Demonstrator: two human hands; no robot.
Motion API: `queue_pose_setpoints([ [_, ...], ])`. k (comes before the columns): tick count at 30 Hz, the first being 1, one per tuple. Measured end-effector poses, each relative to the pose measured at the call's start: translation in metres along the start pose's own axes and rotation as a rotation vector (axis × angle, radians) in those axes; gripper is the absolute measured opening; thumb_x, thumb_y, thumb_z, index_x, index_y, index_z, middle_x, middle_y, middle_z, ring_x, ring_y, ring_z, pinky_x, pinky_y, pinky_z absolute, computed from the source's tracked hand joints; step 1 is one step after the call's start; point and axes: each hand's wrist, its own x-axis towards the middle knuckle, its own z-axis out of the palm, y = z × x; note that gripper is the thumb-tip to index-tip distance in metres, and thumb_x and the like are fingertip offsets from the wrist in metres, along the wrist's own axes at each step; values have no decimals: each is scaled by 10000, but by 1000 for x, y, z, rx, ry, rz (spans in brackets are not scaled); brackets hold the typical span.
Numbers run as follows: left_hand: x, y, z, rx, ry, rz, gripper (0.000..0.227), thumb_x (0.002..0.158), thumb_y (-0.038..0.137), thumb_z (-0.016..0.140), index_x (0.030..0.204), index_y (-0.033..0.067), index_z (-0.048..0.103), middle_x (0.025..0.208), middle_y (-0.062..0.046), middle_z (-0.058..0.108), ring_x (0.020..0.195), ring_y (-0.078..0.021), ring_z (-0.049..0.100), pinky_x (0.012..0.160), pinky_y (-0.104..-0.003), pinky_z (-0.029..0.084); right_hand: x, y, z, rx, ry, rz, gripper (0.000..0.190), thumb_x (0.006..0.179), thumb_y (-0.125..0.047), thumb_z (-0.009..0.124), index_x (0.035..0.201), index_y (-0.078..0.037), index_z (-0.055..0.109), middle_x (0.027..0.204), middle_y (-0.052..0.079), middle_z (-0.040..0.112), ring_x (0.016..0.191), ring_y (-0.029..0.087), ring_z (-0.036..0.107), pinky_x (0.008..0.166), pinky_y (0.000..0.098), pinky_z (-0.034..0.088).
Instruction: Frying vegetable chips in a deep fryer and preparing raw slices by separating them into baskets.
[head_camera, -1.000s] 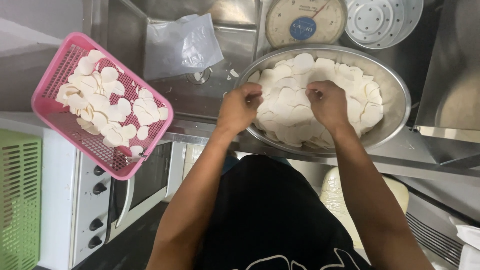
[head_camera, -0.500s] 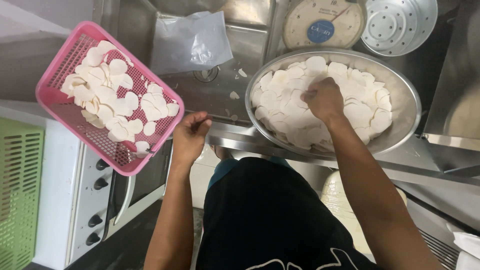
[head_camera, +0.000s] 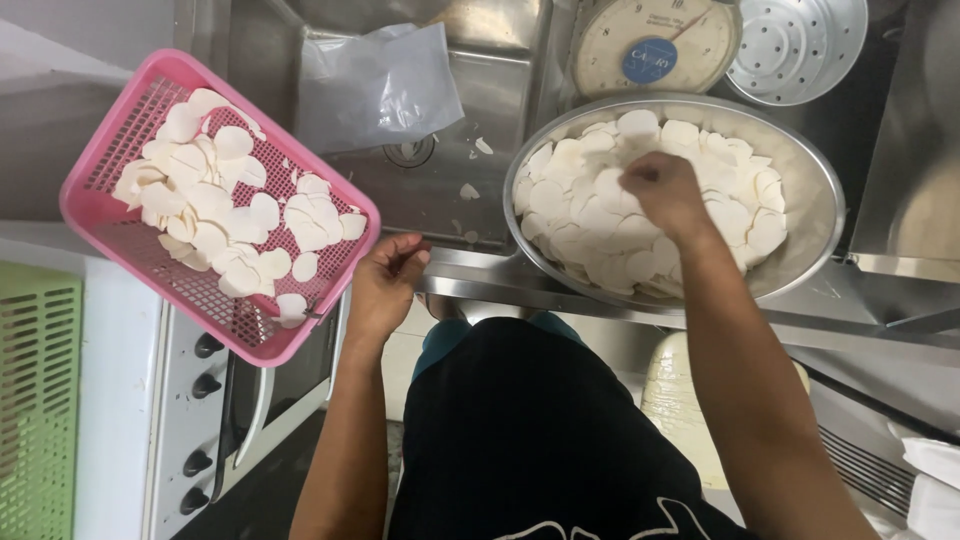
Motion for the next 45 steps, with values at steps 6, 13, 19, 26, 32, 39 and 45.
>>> queue_pose_setpoints([
  [6, -2, -6, -8, -30, -8, -7, 266, 960, 74, 704, 1220, 19, 718, 1094, -193, 754, 1020, -270, 709, 881, -390, 567, -25, 5, -33, 478, 121, -92, 138, 922, 11, 715, 1056, -12, 686, 946, 120, 671, 882, 154, 662, 787, 243, 571],
  [13, 1, -17, 2, -44, -45, 30, 266, 963, 66, 699, 1217, -11, 705, 1101, -221, 748, 1030, -294, 715, 888, -403, 573, -43, 23, -36, 393, 227, -105, 90, 985, 7, 746, 1061, -39, 731, 901, 139, 678, 838, 174, 669, 751, 306, 576],
  [19, -6, -15, 6, -28, -42, 6, 269, 960, 69, 700, 1220, 0, 708, 1097, -204, 752, 1005, -270, 717, 858, -375, 577, -79, 19, -14, 50, 99, -29, 195, 970, -44, 736, 1164, -38, 747, 1093, 222, 708, 1071, 378, 688, 921, 479, 556],
  [26, -10, -21, 17, -36, -41, 0, 273, 957, 75, 707, 1219, -3, 710, 1096, -212, 752, 992, -265, 719, 840, -372, 581, -65, 60, 4, -85, 141, -66, 163, 997, -92, 729, 1158, -73, 747, 1068, 114, 702, 1081, 309, 693, 948, 434, 560],
  [32, -11, -28, 20, -41, -30, -4, 266, 952, 63, 712, 1206, -13, 714, 1075, -215, 754, 968, -260, 717, 789, -345, 579, -75, 47, 2, -145, 127, -58, 223, 986, -140, 756, 1189, -52, 731, 1106, 139, 708, 1123, 324, 685, 989, 453, 546],
  [39, -19, -24, 18, -58, -11, -28, 275, 950, 57, 718, 1213, -21, 707, 1091, -234, 749, 990, -291, 723, 816, -371, 587, -64, 75, -1, 76, 146, -56, 162, 1015, -124, 697, 1151, -38, 721, 1128, 187, 699, 1182, 369, 648, 1041, 486, 490],
  [45, -23, -15, 18, -53, -8, -43, 274, 956, 42, 699, 1220, -33, 700, 1096, -235, 739, 993, -278, 702, 847, -371, 578, -72, 63, -9, 123, 161, -20, 173, 1017, -169, 714, 1136, -43, 723, 1132, 208, 692, 1172, 359, 639, 1037, 489, 473],
])
